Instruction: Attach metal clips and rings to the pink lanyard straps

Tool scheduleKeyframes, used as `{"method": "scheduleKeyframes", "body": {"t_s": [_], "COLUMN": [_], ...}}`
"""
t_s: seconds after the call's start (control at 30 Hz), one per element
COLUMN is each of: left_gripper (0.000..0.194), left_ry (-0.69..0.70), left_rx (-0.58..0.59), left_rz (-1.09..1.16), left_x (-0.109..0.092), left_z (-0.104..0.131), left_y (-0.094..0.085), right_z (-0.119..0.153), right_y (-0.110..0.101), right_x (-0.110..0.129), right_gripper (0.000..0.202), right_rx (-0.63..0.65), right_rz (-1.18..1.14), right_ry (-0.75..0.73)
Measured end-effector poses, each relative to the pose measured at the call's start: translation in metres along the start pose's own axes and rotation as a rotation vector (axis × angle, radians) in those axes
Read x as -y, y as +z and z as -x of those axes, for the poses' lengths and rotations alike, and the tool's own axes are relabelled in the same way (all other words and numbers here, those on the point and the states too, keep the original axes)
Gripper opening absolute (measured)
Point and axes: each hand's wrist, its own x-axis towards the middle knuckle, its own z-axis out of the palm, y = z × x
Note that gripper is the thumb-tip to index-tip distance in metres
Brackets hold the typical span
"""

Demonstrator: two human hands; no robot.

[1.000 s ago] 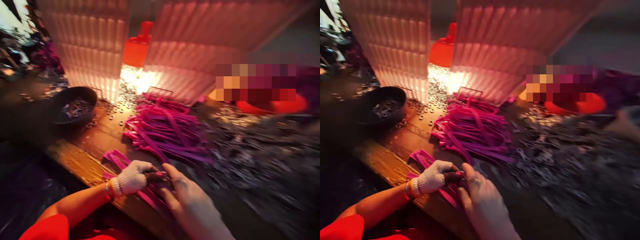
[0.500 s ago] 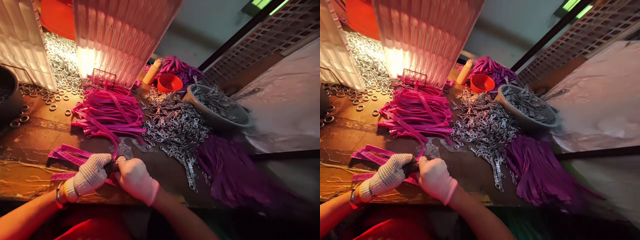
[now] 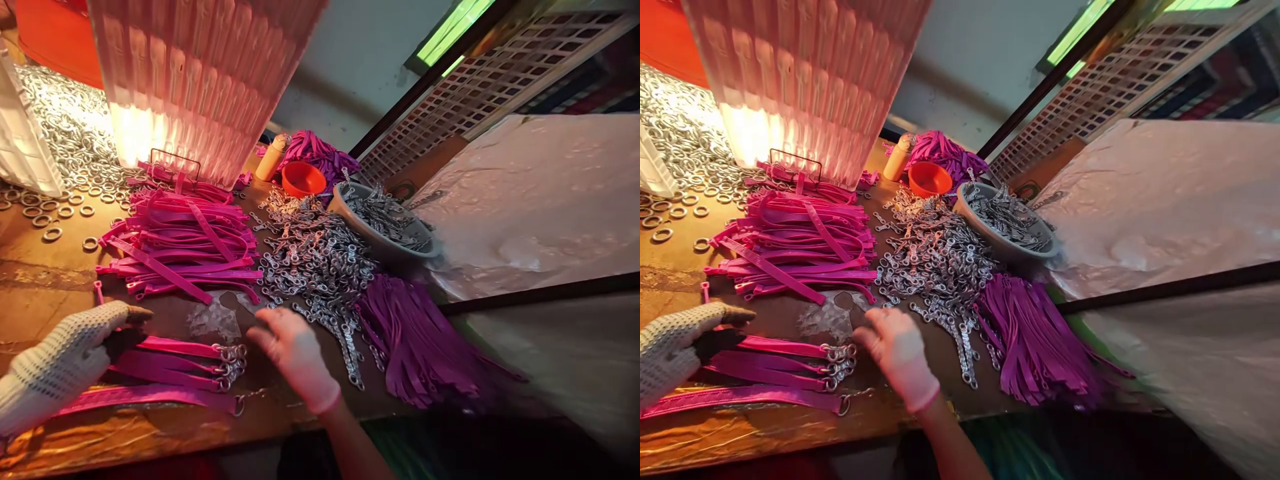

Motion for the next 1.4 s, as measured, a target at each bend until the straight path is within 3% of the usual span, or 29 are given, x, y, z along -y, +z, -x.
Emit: {"method": "scheduleKeyframes", "body": {"t_s": [0.07,0.13,0.2,0.3,0.5,0.6,0.7,0.83,0.97,1.1,1.2,1.3,1.4], "left_gripper": [0.027,0.03,0.034,0.042,0.041,0.045,0.044,0.042,0.045,0.048,0.052,0.042,0.035], "left_ry": [-0.181,-0.413,-0.532,-0.516,-0.423,-0.357,-0.309,-0.192,-0.047,0.023,0.055,-0.058,-0.131], "left_rx": [0.034,0.085,0.149,0.263,0.257,0.244,0.236,0.299,0.306,0.306,0.341,0.274,0.211], "left_rz": [0.161,0.447,0.701,0.854,0.759,0.634,0.487,0.326,0.241,0.279,0.46,0.567,0.516], "left_x": [0.001,0.002,0.004,0.007,0.019,0.023,0.023,0.02,0.029,0.041,0.038,0.031,0.029], "left_z": [0.005,0.005,0.001,-0.004,0.0,0.004,0.008,0.01,0.006,0.005,0.009,0.014,0.017], "left_y": [0.026,0.048,0.06,0.064,0.06,0.061,0.063,0.071,0.081,0.08,0.078,0.083,0.09], "right_z": [-0.015,-0.029,-0.036,-0.034,-0.021,-0.015,-0.004,0.008,0.003,-0.006,-0.007,-0.005,-0.002], "right_y": [0.01,0.025,0.042,0.062,0.071,0.058,0.035,0.01,0.006,0.011,0.016,0.023,0.03], "right_x": [-0.032,-0.059,-0.075,-0.083,-0.08,-0.064,-0.027,0.043,0.09,0.105,0.108,0.111,0.115], "right_gripper": [0.022,0.022,0.023,0.025,0.038,0.033,0.021,0.018,0.033,0.038,0.03,0.03,0.028], "right_rx": [-0.146,-0.151,-0.147,-0.227,-0.389,-0.474,-0.514,-0.197,-0.016,0.082,0.03,-0.046,-0.082], "right_rz": [0.153,0.276,0.338,0.382,0.227,0.023,-0.261,-0.67,-0.81,-0.953,-1.053,-1.127,-1.137], "right_ry": [0.14,0.181,0.156,0.119,0.145,0.159,0.147,0.162,0.053,0.062,0.248,0.458,0.509]}}
